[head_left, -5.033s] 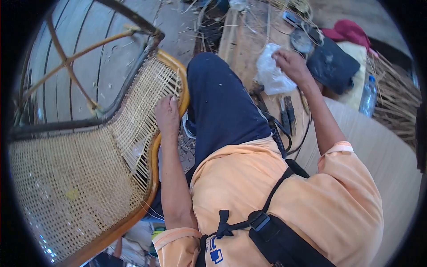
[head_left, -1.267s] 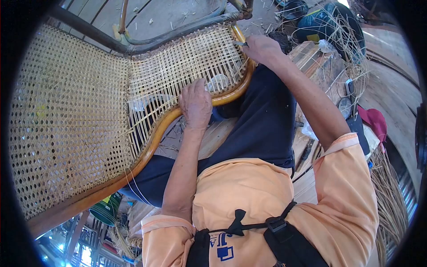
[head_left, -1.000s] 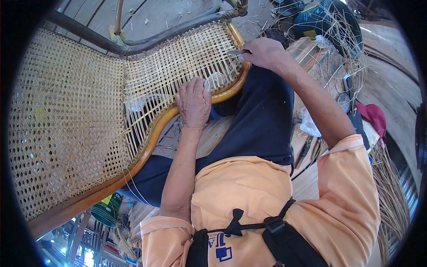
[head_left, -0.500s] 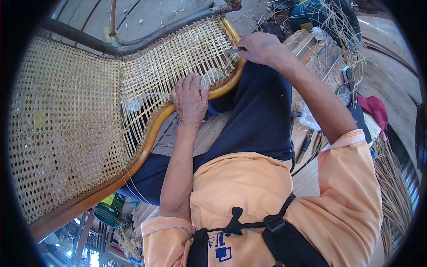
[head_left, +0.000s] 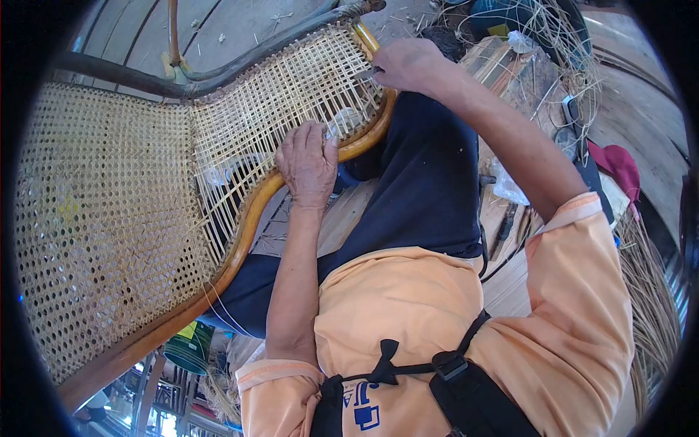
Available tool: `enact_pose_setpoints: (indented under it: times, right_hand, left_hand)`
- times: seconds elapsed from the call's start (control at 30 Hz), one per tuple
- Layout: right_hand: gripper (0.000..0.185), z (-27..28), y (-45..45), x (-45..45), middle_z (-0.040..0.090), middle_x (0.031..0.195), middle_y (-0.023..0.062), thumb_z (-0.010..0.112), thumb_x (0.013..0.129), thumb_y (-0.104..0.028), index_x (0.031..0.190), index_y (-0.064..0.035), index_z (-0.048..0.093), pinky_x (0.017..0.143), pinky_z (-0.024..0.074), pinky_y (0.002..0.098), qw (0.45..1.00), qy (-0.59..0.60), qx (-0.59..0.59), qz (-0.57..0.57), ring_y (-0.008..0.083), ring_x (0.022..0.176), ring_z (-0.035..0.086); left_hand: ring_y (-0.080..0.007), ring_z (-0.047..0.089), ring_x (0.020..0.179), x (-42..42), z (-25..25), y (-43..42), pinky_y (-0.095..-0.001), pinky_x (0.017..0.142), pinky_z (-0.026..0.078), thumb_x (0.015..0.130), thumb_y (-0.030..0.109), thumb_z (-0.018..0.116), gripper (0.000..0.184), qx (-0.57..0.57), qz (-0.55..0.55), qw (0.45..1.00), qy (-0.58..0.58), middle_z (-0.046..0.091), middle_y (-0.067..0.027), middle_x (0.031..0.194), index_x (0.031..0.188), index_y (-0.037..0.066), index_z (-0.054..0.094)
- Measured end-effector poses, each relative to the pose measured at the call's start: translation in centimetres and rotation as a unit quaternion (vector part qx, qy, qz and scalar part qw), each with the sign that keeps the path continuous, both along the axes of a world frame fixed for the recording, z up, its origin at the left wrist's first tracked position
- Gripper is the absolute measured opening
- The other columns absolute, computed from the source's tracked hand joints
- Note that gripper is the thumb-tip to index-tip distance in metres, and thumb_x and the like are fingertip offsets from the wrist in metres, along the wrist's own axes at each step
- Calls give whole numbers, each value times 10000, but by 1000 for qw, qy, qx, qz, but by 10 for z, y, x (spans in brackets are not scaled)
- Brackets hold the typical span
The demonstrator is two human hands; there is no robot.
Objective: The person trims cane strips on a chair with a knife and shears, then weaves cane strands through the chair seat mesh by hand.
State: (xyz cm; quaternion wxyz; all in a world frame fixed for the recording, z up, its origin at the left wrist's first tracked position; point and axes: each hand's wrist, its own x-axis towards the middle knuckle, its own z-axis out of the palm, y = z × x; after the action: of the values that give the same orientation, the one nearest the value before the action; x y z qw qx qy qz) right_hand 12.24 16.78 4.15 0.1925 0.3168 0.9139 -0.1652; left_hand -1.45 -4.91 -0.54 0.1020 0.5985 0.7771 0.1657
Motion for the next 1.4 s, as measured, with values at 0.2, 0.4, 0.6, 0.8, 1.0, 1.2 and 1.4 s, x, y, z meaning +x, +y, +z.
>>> enact_pose_setpoints:
  times: [0.2, 0.4, 0.6, 0.8, 1.0, 1.2, 1.4]
  right_hand:
    - [287, 0, 15, -12, 664, 908, 138, 614, 801, -324, 898, -62, 682, 784, 502, 407, 997, -25, 15, 65, 285, 883, 643]
    - [301, -9, 27, 10, 654, 876, 136, 589, 819, -351, 968, -106, 679, 750, 494, 405, 998, 20, -61, -1, 303, 848, 632]
    - [280, 2, 26, 6, 653, 849, 145, 580, 815, -335, 932, -101, 678, 733, 500, 409, 995, -14, -95, 13, 309, 816, 634]
    - [284, -9, 22, -2, 660, 861, 131, 574, 812, -338, 930, -102, 682, 741, 507, 388, 998, -26, -15, 59, 289, 823, 641]
    - [324, 0, 35, -7, 663, 811, 141, 571, 815, -357, 890, -62, 683, 746, 506, 392, 994, -45, -94, 40, 298, 802, 644]
    - [339, 1, 31, -16, 664, 838, 146, 555, 836, -375, 903, -68, 682, 765, 502, 412, 993, -50, -96, 54, 317, 837, 639]
    - [335, -4, 27, -24, 654, 946, 160, 572, 837, -391, 963, -97, 672, 800, 495, 433, 993, -61, -47, 86, 329, 909, 626]
  left_hand:
    - [-278, 488, 1108, -1, 5, 3, -431, 943, 336, 864, 299, 540, 327, -7, -1, 1000, -18, 574, -92, 1140, 1091, 69, 593]
    - [-310, 471, 1134, 23, 19, 41, -461, 964, 333, 891, 311, 495, 348, -25, -14, 997, -72, 551, -126, 1183, 1103, 54, 596]
    - [-385, 361, 1239, 47, -1, 79, -516, 1020, 267, 929, 415, 400, 473, -100, 0, 992, -81, 437, -170, 1325, 1224, 81, 556]
    - [-397, 297, 1280, 51, -1, 81, -524, 1031, 240, 931, 447, 379, 512, -152, 6, 985, -87, 373, -180, 1375, 1254, 84, 539]
    - [-388, 344, 1251, 49, 7, 72, -522, 1012, 272, 925, 443, 395, 506, -136, 22, 990, -34, 407, -178, 1348, 1216, 62, 559]
    - [-372, 364, 1249, 52, 7, 63, -508, 1008, 290, 920, 442, 406, 505, -139, 70, 987, -42, 429, -155, 1340, 1214, 61, 560]
    - [-376, 352, 1258, 51, 12, 72, -507, 1010, 292, 913, 478, 406, 527, -181, 71, 980, -50, 423, -140, 1348, 1231, 83, 551]
